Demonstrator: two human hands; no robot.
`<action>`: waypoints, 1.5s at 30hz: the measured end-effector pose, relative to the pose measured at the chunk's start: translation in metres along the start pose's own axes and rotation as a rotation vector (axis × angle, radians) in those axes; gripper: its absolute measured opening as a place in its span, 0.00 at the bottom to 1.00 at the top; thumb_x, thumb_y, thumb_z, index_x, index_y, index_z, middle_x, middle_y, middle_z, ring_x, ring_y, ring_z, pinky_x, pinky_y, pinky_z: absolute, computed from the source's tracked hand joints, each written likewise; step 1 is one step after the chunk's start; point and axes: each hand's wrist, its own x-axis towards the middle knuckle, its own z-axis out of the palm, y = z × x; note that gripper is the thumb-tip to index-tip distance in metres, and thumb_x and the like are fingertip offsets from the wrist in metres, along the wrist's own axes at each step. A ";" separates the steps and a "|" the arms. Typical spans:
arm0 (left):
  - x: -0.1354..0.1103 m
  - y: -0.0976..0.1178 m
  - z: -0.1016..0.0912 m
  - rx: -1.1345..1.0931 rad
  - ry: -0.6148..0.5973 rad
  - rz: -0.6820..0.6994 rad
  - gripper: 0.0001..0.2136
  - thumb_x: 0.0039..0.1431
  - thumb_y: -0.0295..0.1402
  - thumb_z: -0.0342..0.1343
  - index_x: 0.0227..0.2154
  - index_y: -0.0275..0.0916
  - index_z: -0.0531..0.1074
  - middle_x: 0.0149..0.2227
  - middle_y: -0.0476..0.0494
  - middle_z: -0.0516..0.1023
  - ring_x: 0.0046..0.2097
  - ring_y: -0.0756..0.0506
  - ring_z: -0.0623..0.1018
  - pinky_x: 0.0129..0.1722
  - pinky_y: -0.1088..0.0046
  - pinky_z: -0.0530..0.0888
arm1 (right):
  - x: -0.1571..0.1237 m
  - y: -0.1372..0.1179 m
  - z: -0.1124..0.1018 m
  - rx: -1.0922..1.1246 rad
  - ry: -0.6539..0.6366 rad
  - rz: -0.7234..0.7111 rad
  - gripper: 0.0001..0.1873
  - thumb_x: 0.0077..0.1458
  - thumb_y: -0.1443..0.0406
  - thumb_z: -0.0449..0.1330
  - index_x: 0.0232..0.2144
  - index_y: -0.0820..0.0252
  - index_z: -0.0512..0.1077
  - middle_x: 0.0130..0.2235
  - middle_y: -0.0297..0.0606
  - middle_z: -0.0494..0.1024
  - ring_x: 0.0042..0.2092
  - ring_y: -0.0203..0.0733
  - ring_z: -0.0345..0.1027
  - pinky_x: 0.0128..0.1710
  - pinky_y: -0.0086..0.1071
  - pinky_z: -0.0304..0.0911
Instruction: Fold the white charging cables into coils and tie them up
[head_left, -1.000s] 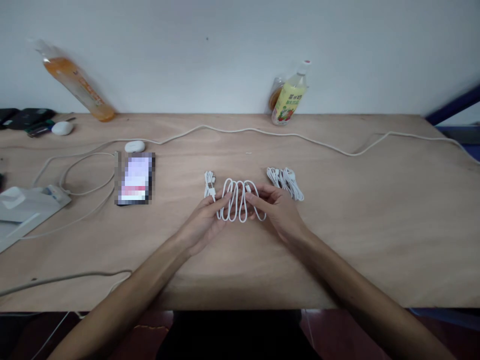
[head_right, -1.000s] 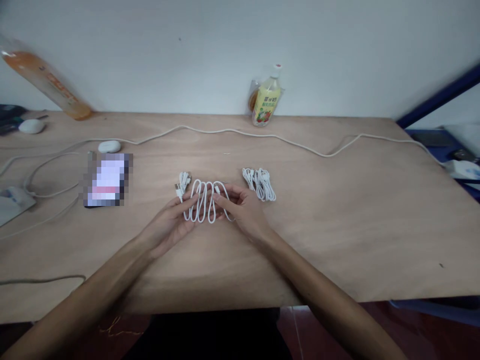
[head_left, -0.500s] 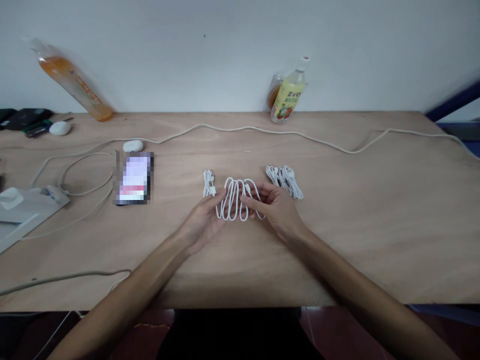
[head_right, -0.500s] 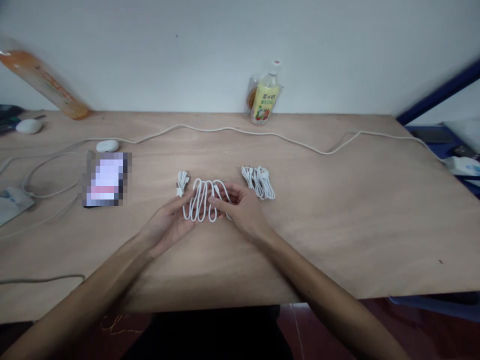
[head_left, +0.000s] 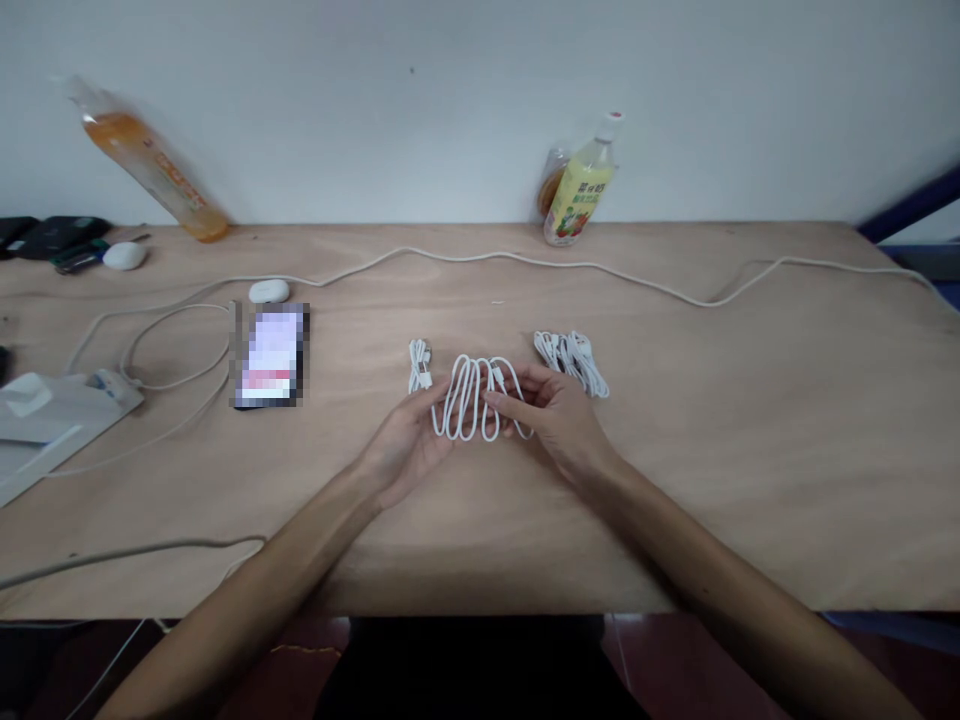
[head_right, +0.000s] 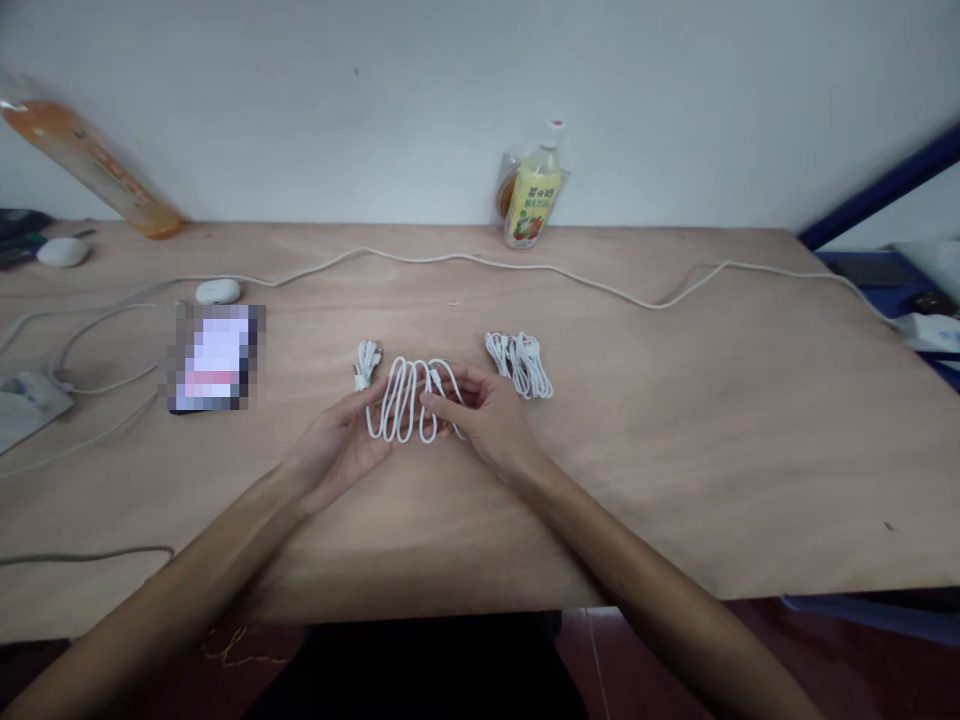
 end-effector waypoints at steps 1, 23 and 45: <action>0.000 0.000 0.000 0.004 -0.007 0.000 0.13 0.70 0.39 0.65 0.45 0.35 0.87 0.50 0.32 0.88 0.56 0.34 0.84 0.60 0.55 0.79 | 0.000 0.000 0.000 0.001 -0.001 0.000 0.18 0.50 0.57 0.80 0.43 0.54 0.86 0.41 0.38 0.89 0.34 0.40 0.81 0.30 0.32 0.76; 0.000 0.001 0.000 0.033 -0.058 -0.003 0.13 0.69 0.39 0.65 0.46 0.33 0.86 0.49 0.31 0.88 0.53 0.34 0.85 0.58 0.57 0.78 | 0.000 -0.001 0.001 0.007 0.004 -0.001 0.17 0.50 0.58 0.80 0.42 0.53 0.86 0.41 0.38 0.90 0.33 0.39 0.80 0.28 0.31 0.75; 0.000 0.002 -0.001 0.029 -0.030 -0.015 0.14 0.68 0.40 0.66 0.45 0.34 0.87 0.49 0.31 0.88 0.52 0.35 0.85 0.58 0.57 0.79 | -0.001 -0.002 0.001 0.018 0.005 -0.001 0.16 0.49 0.59 0.80 0.41 0.52 0.86 0.41 0.37 0.90 0.34 0.41 0.81 0.30 0.33 0.77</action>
